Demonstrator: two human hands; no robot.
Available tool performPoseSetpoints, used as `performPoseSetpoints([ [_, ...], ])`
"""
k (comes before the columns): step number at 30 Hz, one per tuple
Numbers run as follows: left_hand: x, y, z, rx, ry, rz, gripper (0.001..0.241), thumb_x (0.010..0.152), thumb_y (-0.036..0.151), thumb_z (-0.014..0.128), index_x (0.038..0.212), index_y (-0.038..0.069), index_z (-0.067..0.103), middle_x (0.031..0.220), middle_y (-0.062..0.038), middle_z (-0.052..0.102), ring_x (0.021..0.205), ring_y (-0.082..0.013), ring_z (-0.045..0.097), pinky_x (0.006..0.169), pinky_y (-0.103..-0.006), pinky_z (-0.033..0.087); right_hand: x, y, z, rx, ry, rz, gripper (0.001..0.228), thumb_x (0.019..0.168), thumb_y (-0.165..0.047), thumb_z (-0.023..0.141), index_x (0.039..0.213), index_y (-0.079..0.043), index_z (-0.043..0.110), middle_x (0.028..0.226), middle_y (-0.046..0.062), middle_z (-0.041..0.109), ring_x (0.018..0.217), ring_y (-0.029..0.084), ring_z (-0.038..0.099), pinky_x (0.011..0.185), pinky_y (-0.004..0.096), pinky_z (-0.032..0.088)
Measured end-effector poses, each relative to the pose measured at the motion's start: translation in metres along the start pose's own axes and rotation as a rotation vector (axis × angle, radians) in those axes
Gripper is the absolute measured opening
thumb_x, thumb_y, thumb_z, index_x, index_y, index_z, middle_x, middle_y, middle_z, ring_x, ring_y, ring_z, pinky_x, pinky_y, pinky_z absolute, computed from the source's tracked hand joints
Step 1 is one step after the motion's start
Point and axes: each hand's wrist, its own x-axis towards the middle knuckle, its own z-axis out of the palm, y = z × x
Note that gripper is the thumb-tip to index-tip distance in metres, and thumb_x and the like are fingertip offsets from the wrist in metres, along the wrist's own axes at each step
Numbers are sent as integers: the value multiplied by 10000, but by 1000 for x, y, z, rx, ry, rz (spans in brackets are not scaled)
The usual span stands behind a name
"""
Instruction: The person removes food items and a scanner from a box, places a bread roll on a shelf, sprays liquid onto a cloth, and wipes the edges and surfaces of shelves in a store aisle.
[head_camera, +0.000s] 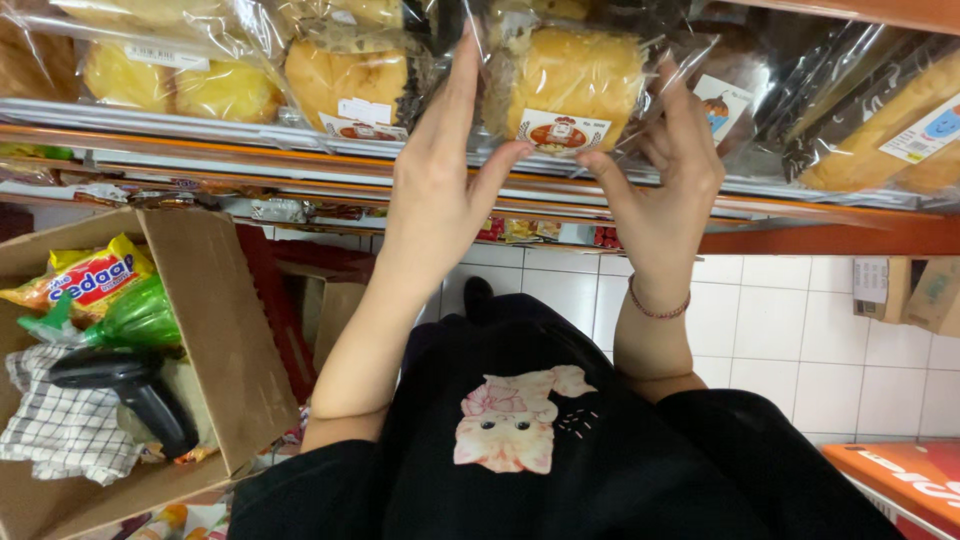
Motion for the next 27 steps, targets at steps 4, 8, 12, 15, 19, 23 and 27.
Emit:
performPoseSetpoints([
  [4,1,-4,8,19,23,-22,842,1069,140,810,1626,124,179,1539,-167,516,1403,-335,597,1153,-368,546,8,6,4,-11,0,-73,814,966,-46,949,1575,-27,408,1461,142,587,1242,221,720,1035,328,588],
  [8,-2,-4,5,31,20,9,853,1047,148,811,1615,112,175,1541,-199,501,1391,-360,588,1146,-384,549,5,6,-1,-47,-18,-60,799,935,-38,955,1548,-9,442,1410,163,591,1211,226,738,1050,350,593],
  [12,-6,-6,4,92,23,35,851,1044,172,811,1608,100,178,1535,-224,492,1364,-371,595,1125,-388,552,2,4,-5,-126,-28,-28,857,893,-80,976,1579,-10,468,1418,156,622,1163,225,754,1008,345,599],
  [15,-10,-9,8,95,38,9,841,1052,196,832,1611,85,213,1515,-192,522,1343,-343,623,1116,-367,558,-1,5,-5,-162,-10,-39,856,886,-109,990,1564,-1,478,1382,143,615,1137,209,725,990,336,596],
  [19,-14,-13,16,43,213,123,819,1024,154,853,1607,92,281,1563,-197,494,1326,-317,628,1125,-355,564,-10,5,3,-60,86,-73,696,957,-61,956,1504,1,530,1324,127,588,1174,203,662,969,319,607],
  [23,-12,-16,21,64,234,129,756,1009,136,874,1574,94,373,1504,-123,556,1284,-296,648,1098,-339,572,-12,8,11,-17,142,-74,542,1007,-30,917,1429,6,580,1332,118,587,1148,184,663,975,318,611],
  [27,-13,-13,19,56,215,95,721,1016,139,860,1565,77,397,1471,-119,563,1287,-301,642,1091,-342,565,-12,12,10,-37,137,-54,583,998,-51,932,1459,5,579,1329,104,599,1146,179,675,962,310,627],
])
